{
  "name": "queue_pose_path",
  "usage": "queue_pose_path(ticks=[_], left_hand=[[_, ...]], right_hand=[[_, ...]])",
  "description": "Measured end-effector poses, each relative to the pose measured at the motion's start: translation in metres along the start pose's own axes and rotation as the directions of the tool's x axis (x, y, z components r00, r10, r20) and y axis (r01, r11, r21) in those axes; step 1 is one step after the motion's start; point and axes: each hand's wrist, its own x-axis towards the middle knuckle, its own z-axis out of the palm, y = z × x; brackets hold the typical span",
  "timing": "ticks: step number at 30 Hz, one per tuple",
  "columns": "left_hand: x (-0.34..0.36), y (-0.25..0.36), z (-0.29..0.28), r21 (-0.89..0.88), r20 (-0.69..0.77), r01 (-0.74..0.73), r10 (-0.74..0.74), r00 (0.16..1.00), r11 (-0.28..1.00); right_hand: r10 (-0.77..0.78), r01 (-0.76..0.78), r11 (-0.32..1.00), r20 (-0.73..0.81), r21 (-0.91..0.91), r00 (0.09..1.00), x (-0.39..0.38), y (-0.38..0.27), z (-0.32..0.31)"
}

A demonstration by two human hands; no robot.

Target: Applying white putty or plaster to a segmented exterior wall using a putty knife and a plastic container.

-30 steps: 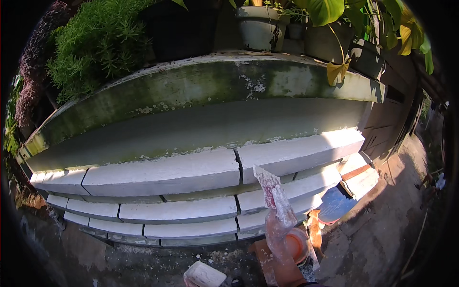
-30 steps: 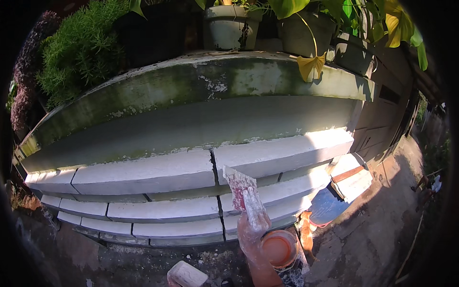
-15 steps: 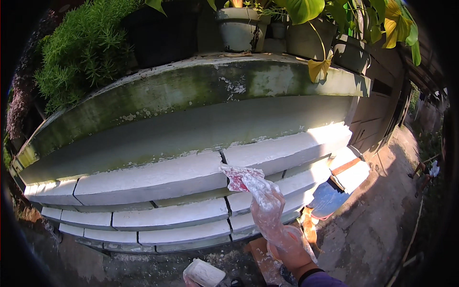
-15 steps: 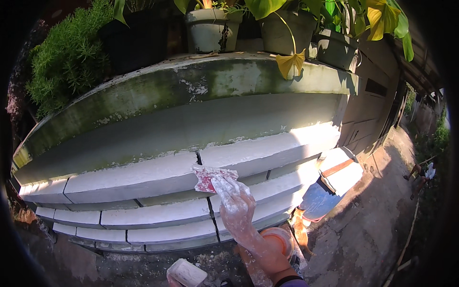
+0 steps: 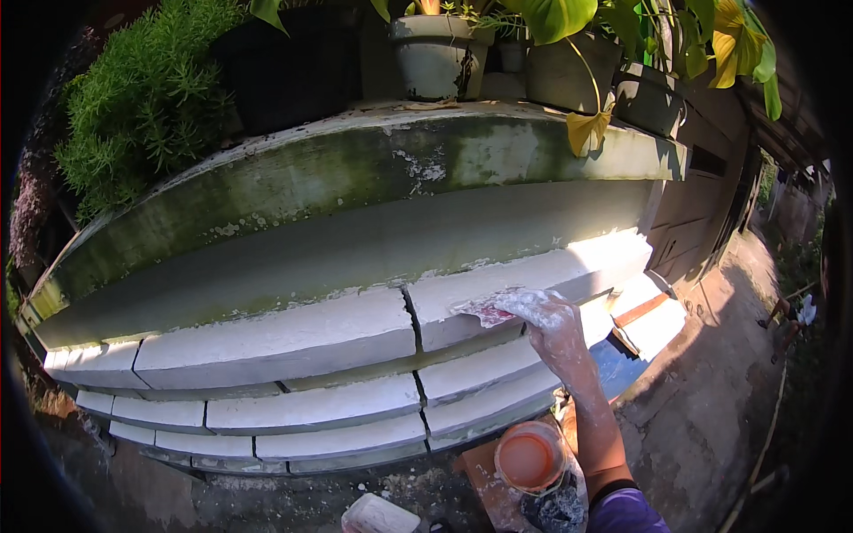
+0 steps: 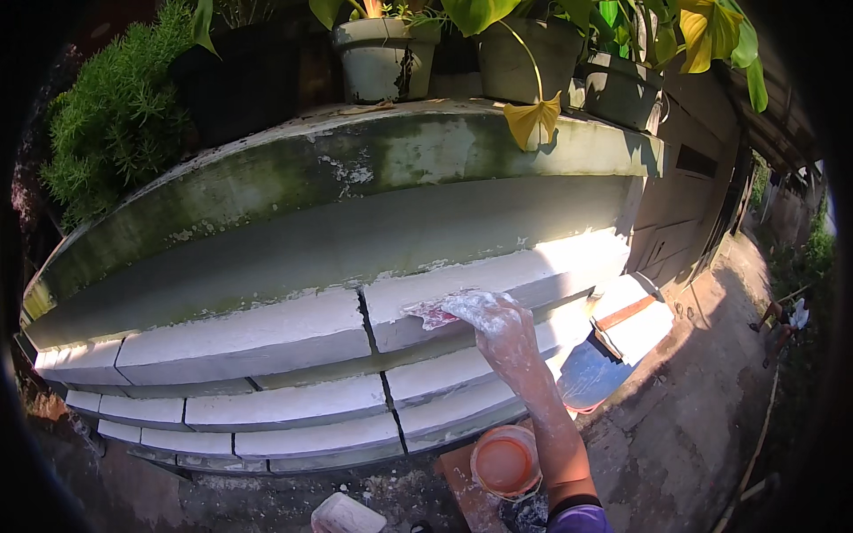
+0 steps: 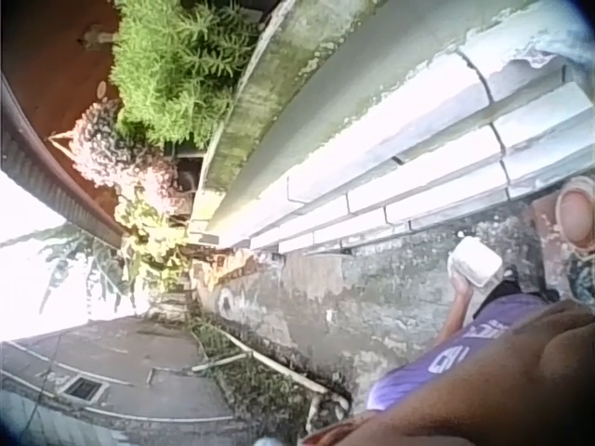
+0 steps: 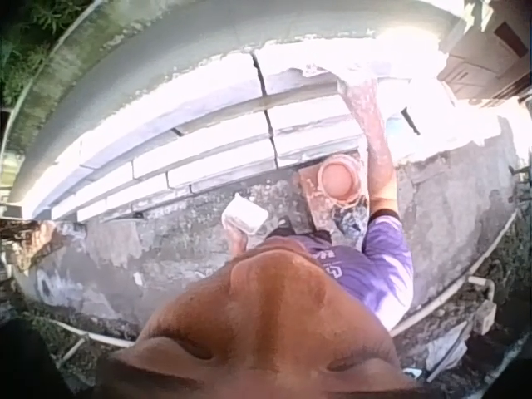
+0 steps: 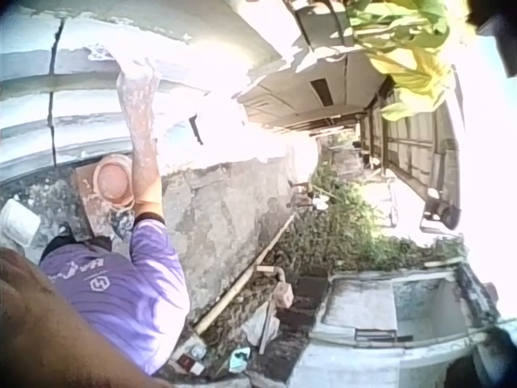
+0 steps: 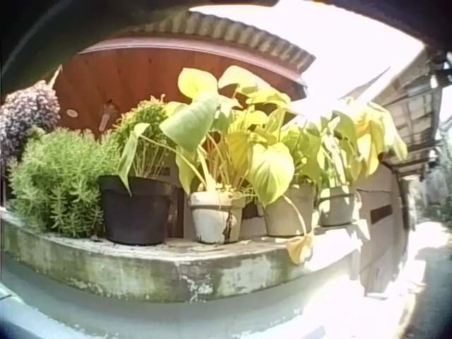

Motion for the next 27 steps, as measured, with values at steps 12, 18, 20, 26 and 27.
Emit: queue_pose_path(ticks=[12,18,20,26,27], left_hand=[[-0.023,-0.018,-0.003,0.013,-0.123,0.008,-0.006,0.992,1.0],[-0.037,-0.032,0.008,0.013,-0.11,0.008,-0.006,0.994,1.0],[-0.039,-0.035,0.011,0.015,-0.106,0.004,-0.003,0.994,1.0],[-0.053,-0.043,0.023,0.018,-0.112,-0.04,0.042,0.993,0.999],[-0.056,-0.045,0.026,0.019,-0.11,-0.037,0.039,0.993,0.999]], right_hand=[[-0.023,0.027,0.999,0.115,-0.036,0.993,0.009,0.037,-0.012],[-0.078,0.081,0.993,0.033,-0.09,0.996,0.019,0.065,0.002],[-0.07,0.079,0.993,0.096,-0.084,0.993,0.015,0.066,0.004],[-0.118,0.087,0.981,0.176,0.173,0.977,0.009,0.061,-0.052],[-0.131,0.117,0.978,0.071,0.172,0.989,0.013,0.067,-0.056]])
